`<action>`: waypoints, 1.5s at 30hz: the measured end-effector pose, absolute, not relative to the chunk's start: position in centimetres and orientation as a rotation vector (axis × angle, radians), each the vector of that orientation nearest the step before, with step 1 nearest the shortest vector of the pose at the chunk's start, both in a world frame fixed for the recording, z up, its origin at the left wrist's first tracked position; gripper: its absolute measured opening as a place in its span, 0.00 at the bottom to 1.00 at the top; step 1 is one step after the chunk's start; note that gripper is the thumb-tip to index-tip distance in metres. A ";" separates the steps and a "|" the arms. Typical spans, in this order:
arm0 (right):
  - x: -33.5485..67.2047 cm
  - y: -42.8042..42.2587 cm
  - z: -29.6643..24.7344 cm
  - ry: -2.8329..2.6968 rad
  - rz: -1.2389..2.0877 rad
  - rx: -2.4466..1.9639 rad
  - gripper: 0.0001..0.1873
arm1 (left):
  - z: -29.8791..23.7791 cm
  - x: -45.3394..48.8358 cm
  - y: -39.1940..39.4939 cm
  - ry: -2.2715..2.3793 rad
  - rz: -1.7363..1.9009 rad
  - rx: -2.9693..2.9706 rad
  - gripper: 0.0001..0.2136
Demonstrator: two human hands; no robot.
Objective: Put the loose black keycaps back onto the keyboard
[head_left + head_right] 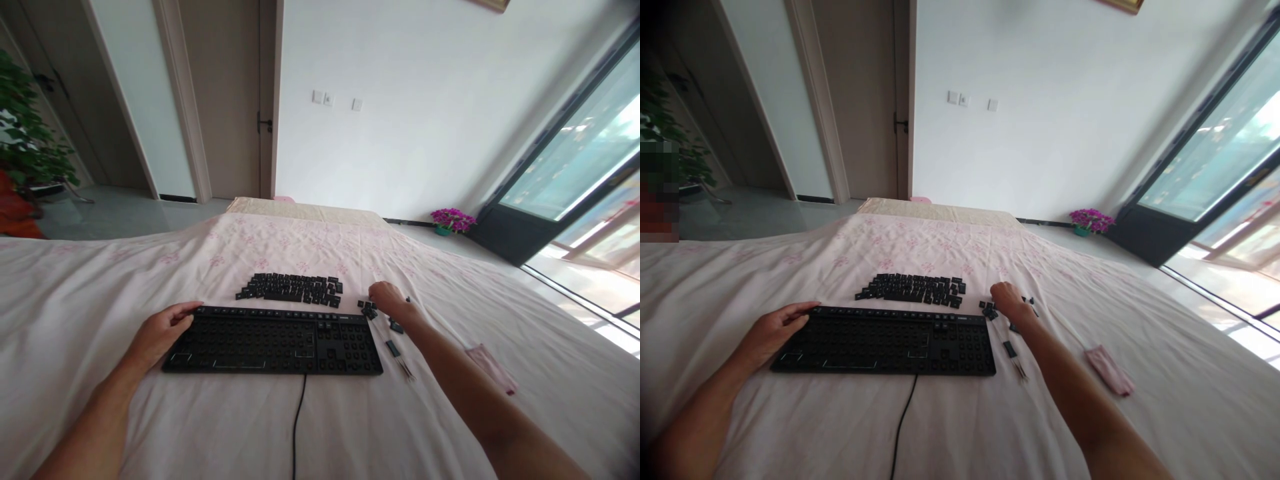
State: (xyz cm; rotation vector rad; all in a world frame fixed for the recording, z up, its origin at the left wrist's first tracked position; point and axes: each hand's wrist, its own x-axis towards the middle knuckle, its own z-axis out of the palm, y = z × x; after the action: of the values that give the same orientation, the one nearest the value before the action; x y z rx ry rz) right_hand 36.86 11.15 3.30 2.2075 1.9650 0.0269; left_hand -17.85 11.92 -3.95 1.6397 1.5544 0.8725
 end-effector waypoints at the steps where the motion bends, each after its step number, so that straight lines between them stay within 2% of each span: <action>1: 36.8 11.1 3.4 1.974 0.035 2.197 0.12 | -4.0 -17.9 12.0 1.551 0.871 1.644 0.24; 9: 35.3 9.4 5.1 2.081 0.067 2.214 0.14 | -4.3 -18.1 12.2 1.535 0.861 1.656 0.24; 17: 28.3 4.0 4.5 2.599 0.090 2.044 0.13 | -4.3 -18.0 12.1 1.535 0.873 1.632 0.24; 28: 26.2 1.6 2.4 2.588 0.320 1.927 0.11 | -3.5 -17.5 11.8 1.570 0.884 1.665 0.24; 45: 24.7 1.1 3.2 2.513 0.465 1.719 0.11 | -4.0 -17.9 12.0 1.562 0.888 1.671 0.23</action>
State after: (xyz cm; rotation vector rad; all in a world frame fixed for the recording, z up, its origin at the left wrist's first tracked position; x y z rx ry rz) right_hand 24.67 1.09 3.19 1.7193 2.5125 0.4652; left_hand -17.95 11.98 -3.98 1.6705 1.5621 0.8876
